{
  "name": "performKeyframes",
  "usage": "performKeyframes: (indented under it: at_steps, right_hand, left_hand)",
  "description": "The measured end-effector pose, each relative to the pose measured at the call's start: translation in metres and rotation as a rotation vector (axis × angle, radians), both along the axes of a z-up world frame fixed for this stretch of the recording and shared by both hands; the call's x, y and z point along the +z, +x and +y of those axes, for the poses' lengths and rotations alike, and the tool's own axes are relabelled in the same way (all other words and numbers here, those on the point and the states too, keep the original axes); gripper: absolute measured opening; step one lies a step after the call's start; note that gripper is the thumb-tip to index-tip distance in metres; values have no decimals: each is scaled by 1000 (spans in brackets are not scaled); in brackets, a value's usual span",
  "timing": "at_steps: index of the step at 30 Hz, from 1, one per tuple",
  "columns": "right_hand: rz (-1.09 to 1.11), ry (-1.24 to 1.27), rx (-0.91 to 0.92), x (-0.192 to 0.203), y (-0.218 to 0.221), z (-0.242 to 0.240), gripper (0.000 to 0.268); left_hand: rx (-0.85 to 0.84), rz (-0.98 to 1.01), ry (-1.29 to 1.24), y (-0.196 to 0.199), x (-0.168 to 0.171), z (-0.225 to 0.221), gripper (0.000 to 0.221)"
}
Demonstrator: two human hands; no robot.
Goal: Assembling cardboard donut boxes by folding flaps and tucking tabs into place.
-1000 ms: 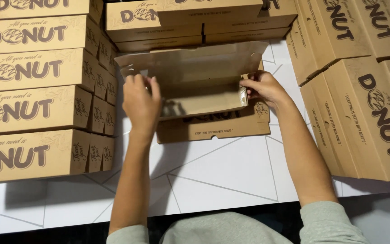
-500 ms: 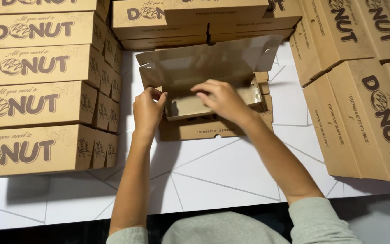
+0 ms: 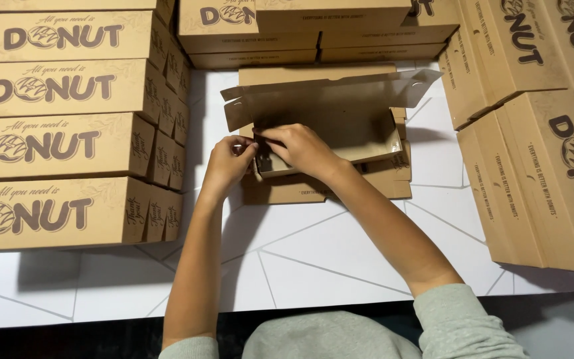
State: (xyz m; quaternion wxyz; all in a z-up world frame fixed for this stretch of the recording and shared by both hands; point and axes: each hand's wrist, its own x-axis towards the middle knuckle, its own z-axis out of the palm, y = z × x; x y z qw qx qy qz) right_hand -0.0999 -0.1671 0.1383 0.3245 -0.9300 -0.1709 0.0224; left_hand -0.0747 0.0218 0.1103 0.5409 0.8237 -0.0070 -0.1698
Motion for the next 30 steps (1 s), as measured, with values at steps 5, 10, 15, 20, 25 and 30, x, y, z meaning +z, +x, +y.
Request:
performKeyframes:
  at_steps: [5, 10, 15, 20, 25, 30]
  right_hand:
    - [40, 9, -18, 20, -10, 2, 31]
    - [173, 16, -71, 36, -16, 8, 34]
    - [284, 4, -150, 50, -23, 15, 41]
    - [440, -86, -174, 83, -31, 24, 51]
    - [244, 47, -153, 48, -27, 4, 47]
    - [-817, -85, -338, -5, -31, -84, 24]
  left_hand:
    - [-4, 70, 0, -5, 18, -4, 47]
    - [64, 150, -151, 8, -18, -4, 43]
    - [80, 147, -209, 7, -21, -5, 44]
    - [123, 65, -245, 2, -24, -13, 44]
    - [223, -79, -33, 10, -41, -20, 27]
    - [279, -216, 43, 35, -55, -4, 23]
